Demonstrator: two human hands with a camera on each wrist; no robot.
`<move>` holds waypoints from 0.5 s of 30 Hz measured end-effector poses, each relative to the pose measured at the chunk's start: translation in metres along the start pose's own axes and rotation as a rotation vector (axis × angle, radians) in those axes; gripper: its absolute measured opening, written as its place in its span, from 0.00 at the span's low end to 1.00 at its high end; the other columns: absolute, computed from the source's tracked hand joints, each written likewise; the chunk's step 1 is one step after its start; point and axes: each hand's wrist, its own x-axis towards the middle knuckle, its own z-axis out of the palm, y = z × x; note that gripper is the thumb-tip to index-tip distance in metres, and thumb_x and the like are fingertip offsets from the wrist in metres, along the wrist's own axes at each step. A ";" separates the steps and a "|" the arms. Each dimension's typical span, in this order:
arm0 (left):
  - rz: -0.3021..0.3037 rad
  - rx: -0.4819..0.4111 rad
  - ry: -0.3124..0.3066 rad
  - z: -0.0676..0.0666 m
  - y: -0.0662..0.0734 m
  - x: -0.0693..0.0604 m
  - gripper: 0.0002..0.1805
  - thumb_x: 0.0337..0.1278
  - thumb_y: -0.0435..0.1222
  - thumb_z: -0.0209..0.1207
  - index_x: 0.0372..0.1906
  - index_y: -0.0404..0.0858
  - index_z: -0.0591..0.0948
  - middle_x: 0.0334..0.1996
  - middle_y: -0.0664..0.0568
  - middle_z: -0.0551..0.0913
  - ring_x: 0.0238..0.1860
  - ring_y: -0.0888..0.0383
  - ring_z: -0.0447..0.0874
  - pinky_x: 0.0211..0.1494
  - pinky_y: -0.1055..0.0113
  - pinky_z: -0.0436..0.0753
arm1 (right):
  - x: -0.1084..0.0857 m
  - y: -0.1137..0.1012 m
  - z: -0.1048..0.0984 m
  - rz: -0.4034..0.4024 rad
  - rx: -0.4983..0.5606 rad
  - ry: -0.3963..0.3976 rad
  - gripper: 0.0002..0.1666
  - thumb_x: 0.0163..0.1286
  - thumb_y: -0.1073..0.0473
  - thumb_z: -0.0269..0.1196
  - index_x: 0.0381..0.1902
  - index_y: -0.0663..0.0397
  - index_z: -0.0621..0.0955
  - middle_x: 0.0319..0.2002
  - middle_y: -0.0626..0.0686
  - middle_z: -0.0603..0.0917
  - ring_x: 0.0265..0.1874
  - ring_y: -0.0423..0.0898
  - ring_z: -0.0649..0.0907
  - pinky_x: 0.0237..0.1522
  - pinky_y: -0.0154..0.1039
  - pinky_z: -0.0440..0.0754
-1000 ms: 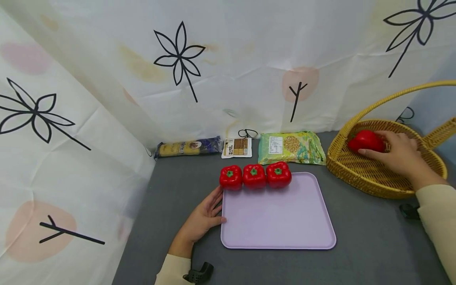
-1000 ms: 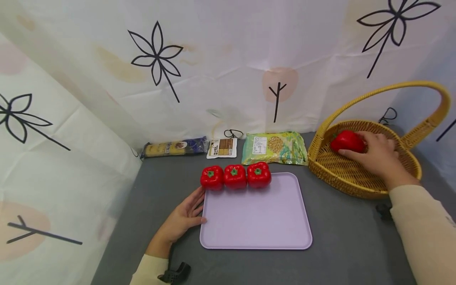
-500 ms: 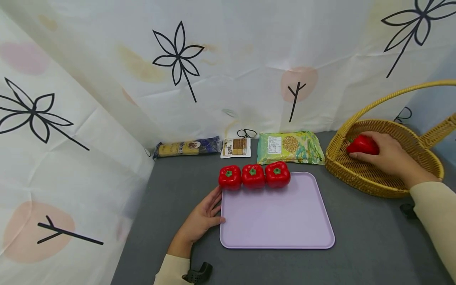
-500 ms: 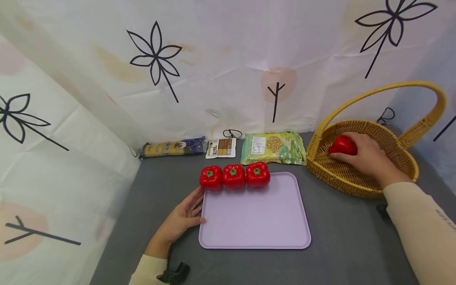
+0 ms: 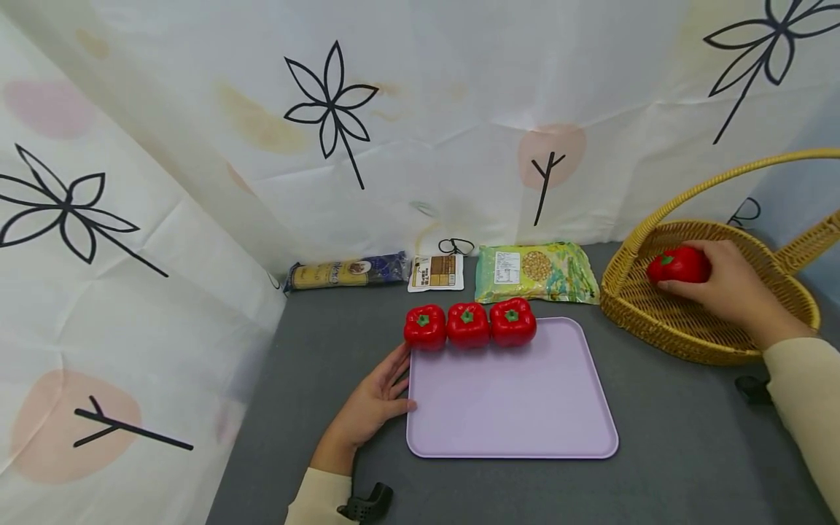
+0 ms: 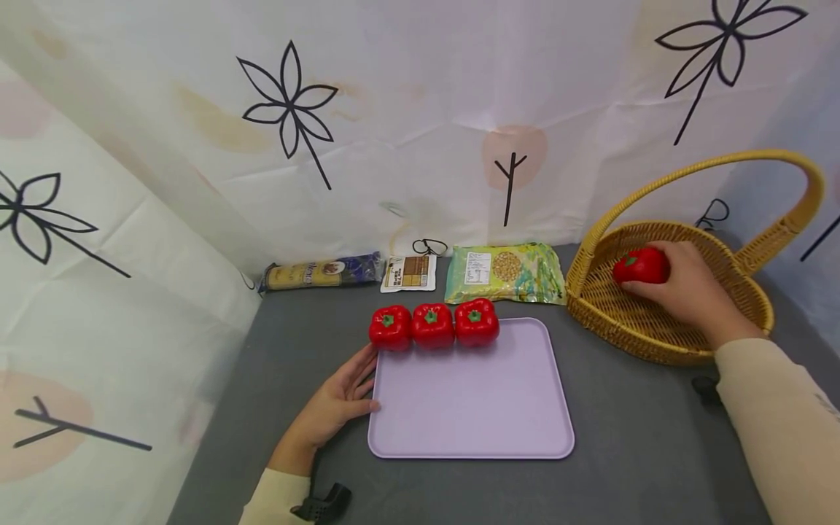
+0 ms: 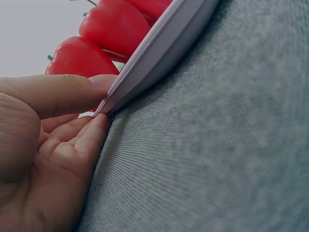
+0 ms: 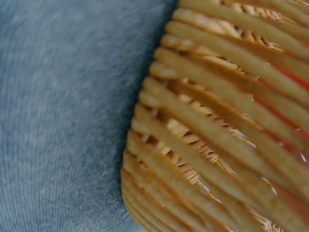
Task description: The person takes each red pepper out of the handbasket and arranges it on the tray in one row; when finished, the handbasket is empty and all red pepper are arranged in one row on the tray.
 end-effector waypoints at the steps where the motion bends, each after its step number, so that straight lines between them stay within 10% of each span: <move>1: 0.004 -0.004 -0.004 0.000 0.000 0.000 0.59 0.59 0.16 0.70 0.90 0.39 0.51 0.88 0.50 0.53 0.85 0.53 0.52 0.76 0.63 0.70 | -0.001 -0.001 -0.001 0.004 0.010 0.009 0.50 0.74 0.53 0.74 0.74 0.83 0.62 0.66 0.83 0.61 0.62 0.81 0.65 0.51 0.83 0.76; 15: 0.013 -0.019 -0.023 -0.001 0.001 -0.001 0.59 0.59 0.15 0.69 0.90 0.38 0.51 0.88 0.48 0.51 0.86 0.52 0.51 0.78 0.61 0.68 | -0.009 -0.017 -0.010 0.068 0.103 0.033 0.51 0.76 0.55 0.73 0.79 0.78 0.58 0.70 0.82 0.61 0.64 0.82 0.66 0.54 0.82 0.73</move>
